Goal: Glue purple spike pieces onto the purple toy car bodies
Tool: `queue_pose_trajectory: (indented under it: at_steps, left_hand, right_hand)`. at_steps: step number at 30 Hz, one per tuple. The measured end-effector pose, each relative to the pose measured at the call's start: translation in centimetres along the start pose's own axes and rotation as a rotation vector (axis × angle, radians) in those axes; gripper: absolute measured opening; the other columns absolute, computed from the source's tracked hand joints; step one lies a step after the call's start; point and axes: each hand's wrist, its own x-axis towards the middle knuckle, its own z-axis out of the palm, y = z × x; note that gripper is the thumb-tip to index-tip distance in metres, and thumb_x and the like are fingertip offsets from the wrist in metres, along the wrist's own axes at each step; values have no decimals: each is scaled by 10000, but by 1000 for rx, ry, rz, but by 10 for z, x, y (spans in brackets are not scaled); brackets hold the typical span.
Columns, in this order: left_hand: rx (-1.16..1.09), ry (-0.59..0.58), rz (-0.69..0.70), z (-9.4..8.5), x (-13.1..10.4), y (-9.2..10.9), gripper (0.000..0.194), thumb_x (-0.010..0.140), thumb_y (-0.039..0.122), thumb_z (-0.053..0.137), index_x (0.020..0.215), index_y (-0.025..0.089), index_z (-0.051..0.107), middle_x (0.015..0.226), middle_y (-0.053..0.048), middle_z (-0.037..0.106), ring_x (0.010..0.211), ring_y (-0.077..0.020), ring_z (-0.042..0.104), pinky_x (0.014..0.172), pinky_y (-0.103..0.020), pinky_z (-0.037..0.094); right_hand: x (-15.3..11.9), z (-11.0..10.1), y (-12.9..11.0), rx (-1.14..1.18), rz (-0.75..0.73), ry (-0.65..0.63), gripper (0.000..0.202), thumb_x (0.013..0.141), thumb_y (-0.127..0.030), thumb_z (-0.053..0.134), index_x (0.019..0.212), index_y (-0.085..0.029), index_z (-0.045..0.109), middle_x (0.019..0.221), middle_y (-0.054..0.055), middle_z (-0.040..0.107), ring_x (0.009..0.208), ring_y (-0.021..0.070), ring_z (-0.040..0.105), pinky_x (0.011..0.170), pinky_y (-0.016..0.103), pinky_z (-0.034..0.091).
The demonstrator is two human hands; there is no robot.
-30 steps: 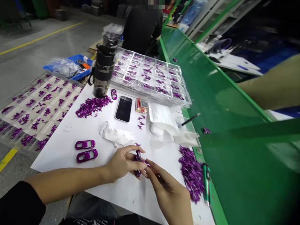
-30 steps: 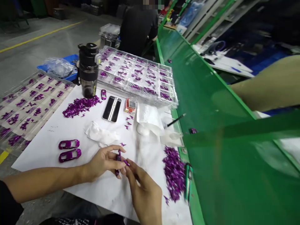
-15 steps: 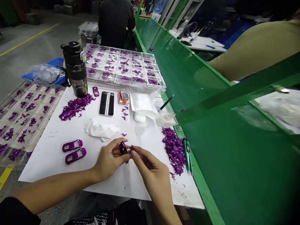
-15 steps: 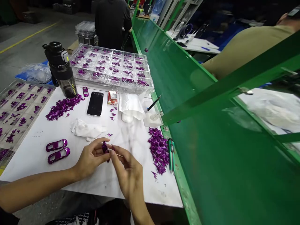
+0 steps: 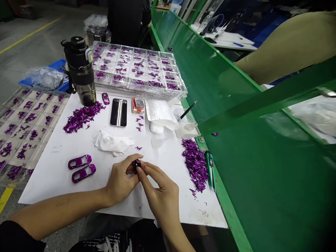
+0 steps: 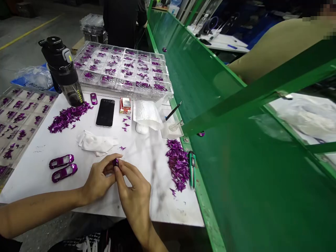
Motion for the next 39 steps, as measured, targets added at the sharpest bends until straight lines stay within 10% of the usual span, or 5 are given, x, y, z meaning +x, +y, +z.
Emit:
queue_pose_trajectory:
  at_steps: [9,21,28,34,39]
  left_hand:
    - [14,-322,68,-9,5,-1,885,885,206,728,1652,275,291,1014,-46,750,1014,-221,748,982,-381,577]
    - [124,-175,111,-3,1,-3,777,874,248,730,1562,169,378,1075,-86,755,984,-224,742,948,-377,593]
    - [347,54,319,-9,8,-3,324,874,207,682,1196,180,650,953,-49,751,809,-175,715,757,-306,607]
    - [581,83,514,-11,11,-12,349,806,55,589,1128,179,644,897,-37,720,730,-157,680,664,-272,591]
    - [687,61,529,-13,12,-18,317,838,64,564,1130,167,629,931,-65,725,788,-194,716,678,-302,613]
  right_hand:
    - [12,-30,13,60,159,-356,438,904,-421,727,1321,-288,714,1312,73,751,1239,306,702,1075,500,581]
    - [33,-54,2,-7,93,-498,411,912,-438,704,1270,-242,751,1272,74,770,1133,282,752,1024,447,611]
    - [106,-106,22,-508,-7,348,374,909,-490,633,1048,-181,792,1015,133,813,922,316,779,954,509,604]
    - [174,-102,75,-535,-214,401,303,882,-346,632,1066,-157,780,1026,140,814,905,299,790,874,441,637]
    - [158,-93,49,-536,-376,771,343,967,-360,636,1195,-123,734,1060,176,777,905,317,775,877,477,605]
